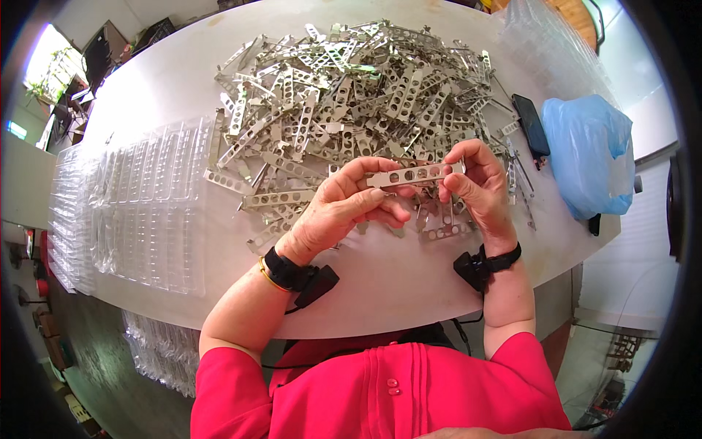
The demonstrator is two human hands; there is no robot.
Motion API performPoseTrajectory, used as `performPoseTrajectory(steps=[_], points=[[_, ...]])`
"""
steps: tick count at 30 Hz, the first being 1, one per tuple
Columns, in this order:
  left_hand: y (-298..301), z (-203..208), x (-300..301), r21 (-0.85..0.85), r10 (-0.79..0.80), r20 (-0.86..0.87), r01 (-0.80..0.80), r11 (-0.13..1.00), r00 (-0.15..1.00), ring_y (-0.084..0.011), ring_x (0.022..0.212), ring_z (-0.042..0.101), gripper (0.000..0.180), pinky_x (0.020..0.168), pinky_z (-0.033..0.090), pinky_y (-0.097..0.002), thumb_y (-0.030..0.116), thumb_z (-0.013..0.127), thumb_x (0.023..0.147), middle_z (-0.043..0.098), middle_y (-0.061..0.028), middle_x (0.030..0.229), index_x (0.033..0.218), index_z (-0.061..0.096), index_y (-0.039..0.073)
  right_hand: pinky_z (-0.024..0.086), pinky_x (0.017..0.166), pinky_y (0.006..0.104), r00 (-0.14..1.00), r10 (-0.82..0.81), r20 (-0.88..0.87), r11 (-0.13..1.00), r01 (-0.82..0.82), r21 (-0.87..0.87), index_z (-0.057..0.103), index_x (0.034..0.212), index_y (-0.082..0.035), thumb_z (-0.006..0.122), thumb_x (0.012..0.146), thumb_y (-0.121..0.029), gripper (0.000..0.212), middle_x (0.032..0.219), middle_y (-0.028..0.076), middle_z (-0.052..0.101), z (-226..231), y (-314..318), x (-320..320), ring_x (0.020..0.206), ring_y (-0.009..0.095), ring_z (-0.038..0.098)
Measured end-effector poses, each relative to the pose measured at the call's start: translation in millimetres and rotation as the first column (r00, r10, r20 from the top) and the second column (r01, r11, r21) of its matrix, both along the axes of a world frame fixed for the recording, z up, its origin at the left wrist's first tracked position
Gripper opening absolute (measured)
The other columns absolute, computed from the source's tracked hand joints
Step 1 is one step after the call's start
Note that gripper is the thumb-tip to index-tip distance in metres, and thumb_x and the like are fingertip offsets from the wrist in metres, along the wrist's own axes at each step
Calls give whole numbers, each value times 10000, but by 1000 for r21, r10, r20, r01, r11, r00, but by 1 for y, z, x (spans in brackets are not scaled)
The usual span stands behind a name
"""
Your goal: Sorting small metal components and placing them into a plastic bag.
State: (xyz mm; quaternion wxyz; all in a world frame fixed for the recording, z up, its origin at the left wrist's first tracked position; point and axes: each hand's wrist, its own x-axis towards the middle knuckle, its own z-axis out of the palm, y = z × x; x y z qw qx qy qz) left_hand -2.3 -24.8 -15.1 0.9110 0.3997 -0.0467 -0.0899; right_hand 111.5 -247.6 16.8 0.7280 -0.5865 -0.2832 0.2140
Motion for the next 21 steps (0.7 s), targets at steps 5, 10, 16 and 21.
performPoseTrajectory(steps=[5,10,16,21], points=[[-6,3,-3,109,39,-5,-38,993,999,-243,922,707,380,841,572,-358,210,490,1052,659,-204,1174,1381,464,22,510,636,210,1000,1,31,1000,0,-31,575,1016,-42,729,918,-154,213,859,18,624,-4,-1,4,707,78,615],[-1,13,-6,370,29,-117,16,929,993,-219,743,724,369,690,569,-301,309,460,1066,722,-153,952,1275,544,16,514,551,231,997,68,-38,997,-70,-37,573,1001,-45,667,968,-281,257,835,22,614,-6,-6,7,632,82,605],[1,10,-4,430,-22,-160,90,898,987,-189,663,709,373,627,541,-282,351,466,1060,726,-137,886,1184,576,17,507,455,249,967,9,-254,1000,-11,-4,581,1011,-31,588,1012,-290,259,765,16,568,10,3,-1,578,99,620],[-4,0,-3,61,56,-146,-48,997,988,-277,761,717,383,723,592,-371,301,393,1082,702,-229,1006,1235,542,-16,509,454,257,963,83,-256,997,-81,16,587,1007,-28,578,1017,-266,239,770,18,576,7,-2,1,570,103,622]])
